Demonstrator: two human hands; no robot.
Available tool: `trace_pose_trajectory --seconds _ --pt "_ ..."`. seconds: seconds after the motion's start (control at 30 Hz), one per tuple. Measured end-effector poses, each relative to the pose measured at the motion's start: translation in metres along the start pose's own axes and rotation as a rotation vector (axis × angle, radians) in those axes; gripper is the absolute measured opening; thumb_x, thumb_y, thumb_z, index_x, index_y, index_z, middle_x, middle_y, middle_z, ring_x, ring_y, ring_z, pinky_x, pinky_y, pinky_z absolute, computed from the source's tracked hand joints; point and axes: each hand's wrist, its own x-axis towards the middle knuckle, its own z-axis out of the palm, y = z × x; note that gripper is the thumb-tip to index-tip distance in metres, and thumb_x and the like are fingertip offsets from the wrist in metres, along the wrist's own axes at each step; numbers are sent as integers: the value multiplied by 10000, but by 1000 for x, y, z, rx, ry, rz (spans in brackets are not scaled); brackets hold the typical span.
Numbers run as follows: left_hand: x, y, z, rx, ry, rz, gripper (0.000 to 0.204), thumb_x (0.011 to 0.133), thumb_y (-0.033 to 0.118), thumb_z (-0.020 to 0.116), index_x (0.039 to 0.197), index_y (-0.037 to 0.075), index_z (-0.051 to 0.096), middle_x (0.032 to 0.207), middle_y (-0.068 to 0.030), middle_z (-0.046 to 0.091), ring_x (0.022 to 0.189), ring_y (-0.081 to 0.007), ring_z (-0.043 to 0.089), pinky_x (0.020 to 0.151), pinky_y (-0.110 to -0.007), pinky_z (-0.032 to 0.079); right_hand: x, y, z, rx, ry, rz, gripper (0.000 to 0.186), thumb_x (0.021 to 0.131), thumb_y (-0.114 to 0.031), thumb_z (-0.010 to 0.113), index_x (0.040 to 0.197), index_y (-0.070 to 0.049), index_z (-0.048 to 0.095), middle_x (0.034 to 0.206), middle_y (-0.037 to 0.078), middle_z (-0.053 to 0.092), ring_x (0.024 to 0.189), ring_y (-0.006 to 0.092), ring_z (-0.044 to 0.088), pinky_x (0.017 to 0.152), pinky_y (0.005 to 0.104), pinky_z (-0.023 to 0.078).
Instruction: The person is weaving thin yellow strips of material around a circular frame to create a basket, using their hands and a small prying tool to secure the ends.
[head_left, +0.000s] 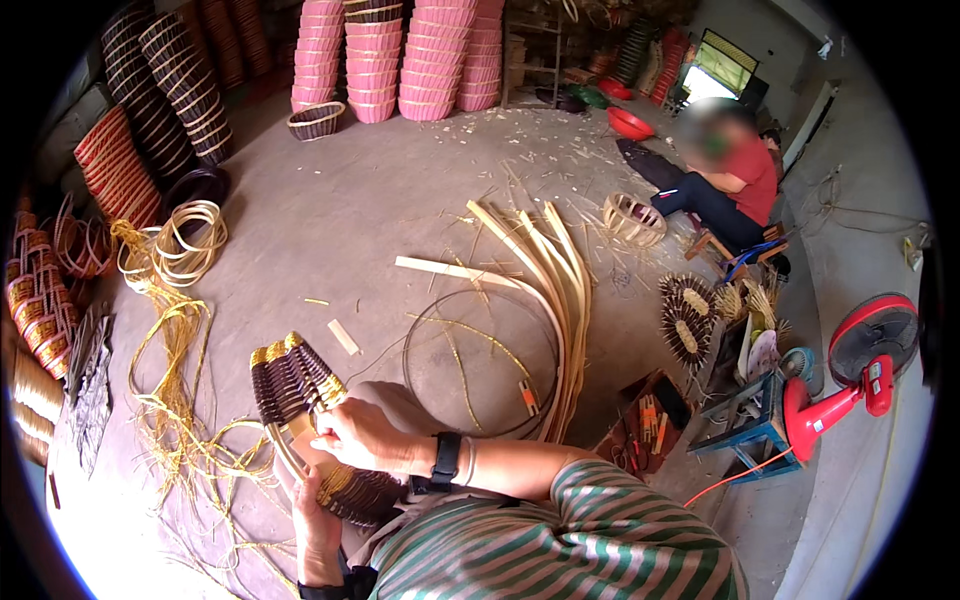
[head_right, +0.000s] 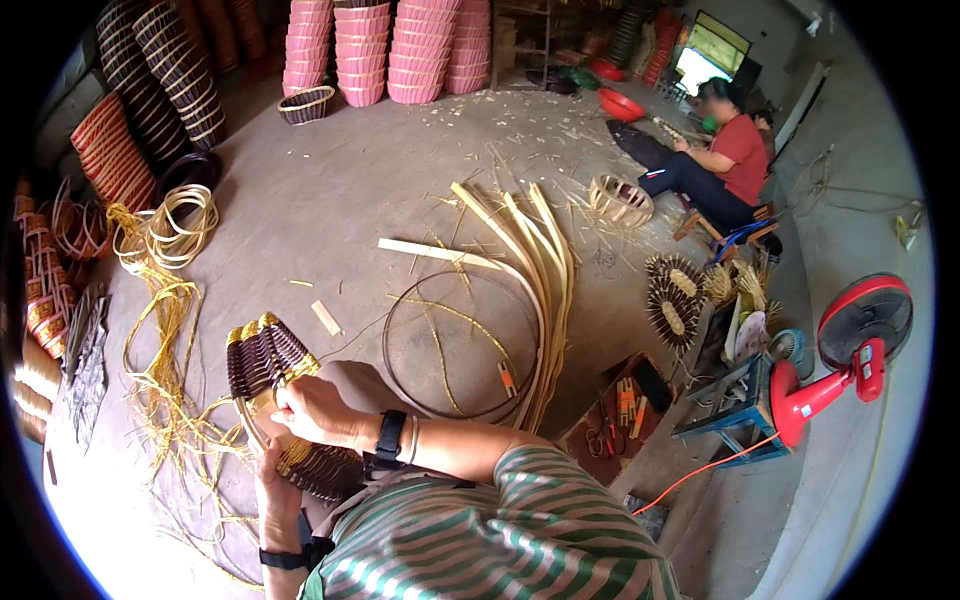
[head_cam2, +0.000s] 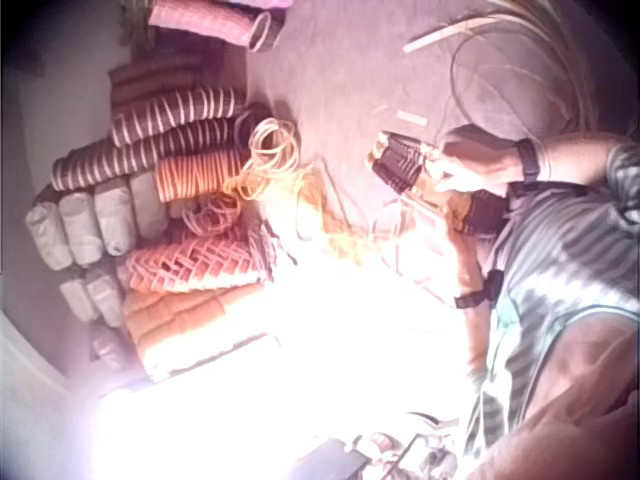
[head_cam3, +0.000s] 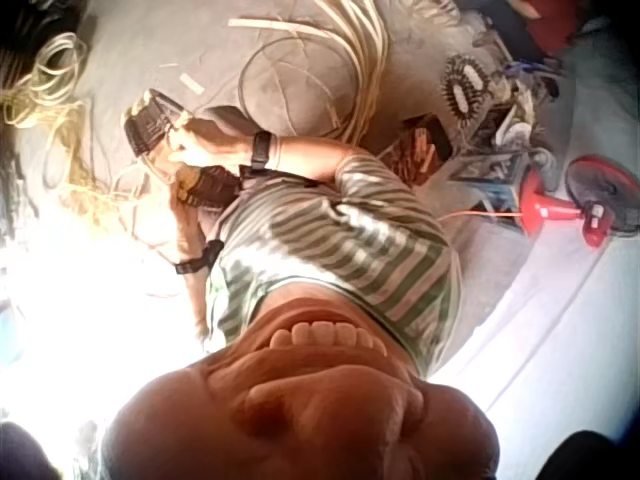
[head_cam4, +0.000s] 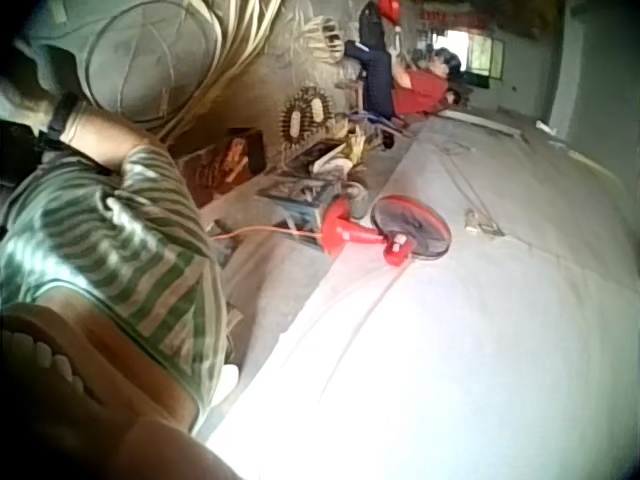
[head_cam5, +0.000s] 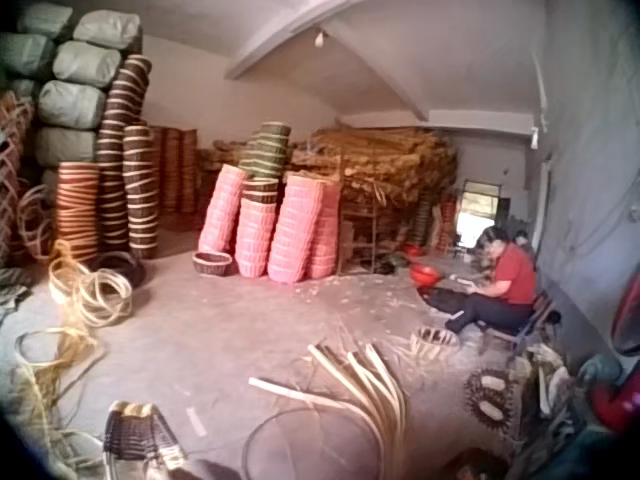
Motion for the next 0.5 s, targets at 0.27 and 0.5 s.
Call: trace_pose_trajectory --seconds 0.27,0.5 --pt "-1 26 50 258 63 241 392 916 298 538 1192 21 540 1093 -123 605 987 -215 590 869 -367 484 -19 3 20 141 233 60 112 773 -51 627 745 -11 525 624 148 550 536 289 554 493 371 407" --pt "-7 39 88 526 302 428 369 914 373 535 1088 50 574 903 -58 567 783 -160 529 688 -291 432 -26 -11 8 -44 180 -501 119 734 -51 644 729 -39 526 734 86 497 685 249 543 580 357 461"
